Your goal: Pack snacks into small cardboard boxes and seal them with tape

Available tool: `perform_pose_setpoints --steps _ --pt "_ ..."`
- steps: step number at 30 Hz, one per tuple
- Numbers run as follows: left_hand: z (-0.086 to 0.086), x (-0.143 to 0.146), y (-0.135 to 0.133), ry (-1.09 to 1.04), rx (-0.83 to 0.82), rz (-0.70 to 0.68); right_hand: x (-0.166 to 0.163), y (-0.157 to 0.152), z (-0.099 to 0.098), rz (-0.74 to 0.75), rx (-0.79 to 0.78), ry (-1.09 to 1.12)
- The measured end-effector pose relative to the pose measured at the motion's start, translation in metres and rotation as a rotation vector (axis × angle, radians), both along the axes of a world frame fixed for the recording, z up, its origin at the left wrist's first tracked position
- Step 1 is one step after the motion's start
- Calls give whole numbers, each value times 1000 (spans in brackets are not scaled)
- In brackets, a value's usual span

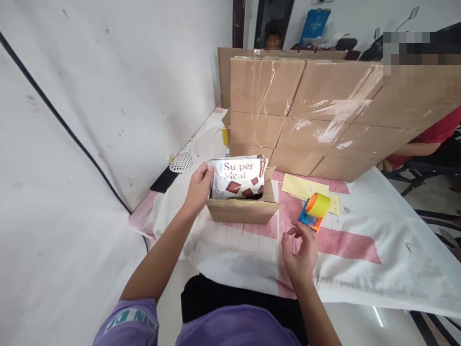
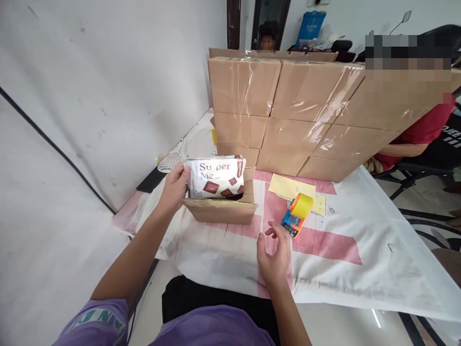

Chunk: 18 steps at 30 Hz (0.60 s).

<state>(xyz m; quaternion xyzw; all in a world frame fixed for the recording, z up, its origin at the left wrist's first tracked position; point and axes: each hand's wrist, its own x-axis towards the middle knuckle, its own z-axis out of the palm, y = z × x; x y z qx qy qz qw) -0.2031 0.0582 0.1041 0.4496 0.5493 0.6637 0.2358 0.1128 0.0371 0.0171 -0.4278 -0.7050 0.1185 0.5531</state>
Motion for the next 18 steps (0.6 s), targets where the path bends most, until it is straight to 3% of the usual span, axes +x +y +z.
perform_pose_setpoints --steps 5,9,13,15,16,17,18 --pt "22 -3 -5 482 -167 -399 -5 37 23 130 10 95" --pt "27 -11 -2 781 -304 -413 -10 64 39 185 18 85" --pt "19 -25 6 1082 -382 -381 -13 70 31 189 -7 104" --pt "6 -35 -5 1010 -306 -306 -3 57 19 147 -7 86" --pt "-4 -39 -18 923 -248 -198 6 45 13 106 4 74" --pt "-18 -41 -37 816 -210 -43 18 30 6 71 6 49" --pt "-35 -39 -61 689 -169 207 31 11 0 26 9 25"
